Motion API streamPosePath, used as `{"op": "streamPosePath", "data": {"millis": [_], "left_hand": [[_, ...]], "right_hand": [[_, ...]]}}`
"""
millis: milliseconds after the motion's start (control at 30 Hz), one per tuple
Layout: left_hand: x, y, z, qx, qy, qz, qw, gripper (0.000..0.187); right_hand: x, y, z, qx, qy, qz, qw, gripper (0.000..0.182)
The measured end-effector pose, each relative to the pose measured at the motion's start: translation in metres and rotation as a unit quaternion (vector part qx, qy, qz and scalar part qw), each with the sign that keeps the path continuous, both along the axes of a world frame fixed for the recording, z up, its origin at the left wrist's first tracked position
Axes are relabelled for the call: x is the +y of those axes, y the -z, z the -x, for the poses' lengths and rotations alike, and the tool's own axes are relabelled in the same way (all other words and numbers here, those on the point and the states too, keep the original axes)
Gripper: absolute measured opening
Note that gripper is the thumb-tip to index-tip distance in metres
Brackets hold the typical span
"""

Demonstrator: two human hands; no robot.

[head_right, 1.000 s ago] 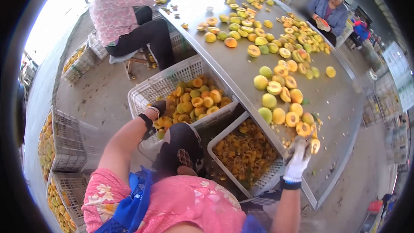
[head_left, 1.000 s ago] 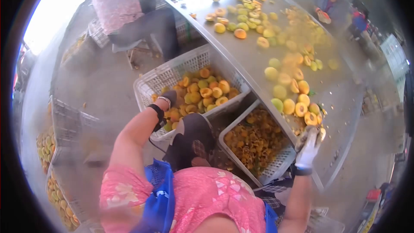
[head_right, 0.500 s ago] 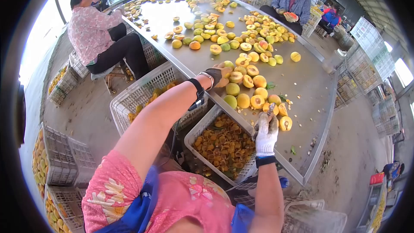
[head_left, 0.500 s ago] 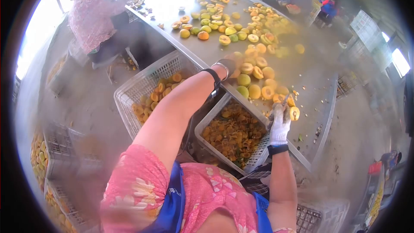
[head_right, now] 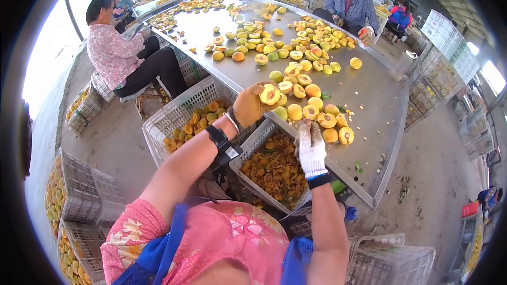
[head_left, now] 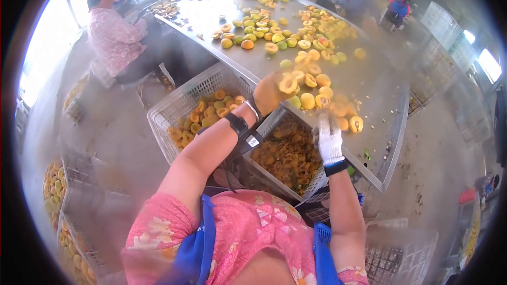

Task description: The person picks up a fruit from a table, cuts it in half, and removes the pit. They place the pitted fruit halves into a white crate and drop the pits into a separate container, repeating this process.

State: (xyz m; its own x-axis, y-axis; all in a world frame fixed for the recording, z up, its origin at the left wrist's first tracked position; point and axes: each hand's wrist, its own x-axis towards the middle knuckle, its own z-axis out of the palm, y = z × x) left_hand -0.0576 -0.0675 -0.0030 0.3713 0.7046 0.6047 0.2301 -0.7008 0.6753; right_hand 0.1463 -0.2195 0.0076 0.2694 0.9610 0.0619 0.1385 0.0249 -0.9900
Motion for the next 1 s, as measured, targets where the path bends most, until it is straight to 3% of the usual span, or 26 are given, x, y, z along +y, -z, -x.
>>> {"op": "streamPosePath", "data": {"millis": [67, 133, 267, 367, 433, 500, 600, 700, 767, 933, 967, 1000], "left_hand": [[-0.043, -0.019, 0.006, 0.005, -0.042, -0.024, 0.999, 0.043], [-0.069, -0.016, 0.004, -0.095, -0.042, 0.007, 0.995, 0.045], [-0.097, -0.012, 0.01, -0.075, -0.052, -0.002, 0.996, 0.043], [-0.097, 0.012, 0.009, -0.139, 0.015, 0.071, 0.988, 0.042], [-0.105, 0.006, 0.009, -0.14, 0.028, 0.057, 0.988, 0.04], [-0.117, -0.005, 0.012, -0.076, 0.004, -0.04, 0.996, 0.037], [-0.13, -0.009, 0.013, -0.069, 0.009, 0.007, 0.998, 0.026], [-0.133, 0.013, -0.004, -0.352, 0.107, 0.271, 0.889, 0.025], [-0.141, 0.019, -0.011, -0.414, 0.103, 0.317, 0.847, 0.026], [-0.152, 0.022, -0.013, -0.483, 0.06, 0.299, 0.821, 0.037], [-0.153, 0.02, -0.011, -0.501, 0.087, 0.337, 0.792, 0.041], [-0.153, 0.014, -0.006, -0.518, 0.116, 0.374, 0.76, 0.046]], "right_hand": [[-0.008, 0.008, 0.016, -0.07, -0.012, -0.013, 0.997, 0.031], [-0.019, 0.008, 0.037, -0.125, -0.032, -0.029, 0.991, 0.033], [-0.038, -0.01, 0.066, -0.216, -0.043, -0.08, 0.972, 0.032], [-0.042, -0.011, 0.073, -0.243, -0.053, -0.073, 0.966, 0.032], [-0.045, -0.012, 0.076, -0.25, -0.052, -0.091, 0.962, 0.033], [-0.047, -0.007, 0.075, -0.297, -0.06, -0.137, 0.943, 0.034], [-0.053, 0.001, 0.08, -0.295, -0.049, -0.115, 0.947, 0.036], [-0.062, 0.021, 0.083, -0.33, -0.031, -0.136, 0.934, 0.041], [-0.068, 0.04, 0.08, -0.359, -0.046, -0.166, 0.918, 0.046], [-0.08, 0.038, 0.084, -0.279, -0.11, -0.056, 0.952, 0.05], [-0.081, 0.037, 0.082, -0.293, -0.126, -0.032, 0.947, 0.052], [-0.08, 0.056, 0.07, -0.442, -0.145, -0.128, 0.876, 0.049]]}}
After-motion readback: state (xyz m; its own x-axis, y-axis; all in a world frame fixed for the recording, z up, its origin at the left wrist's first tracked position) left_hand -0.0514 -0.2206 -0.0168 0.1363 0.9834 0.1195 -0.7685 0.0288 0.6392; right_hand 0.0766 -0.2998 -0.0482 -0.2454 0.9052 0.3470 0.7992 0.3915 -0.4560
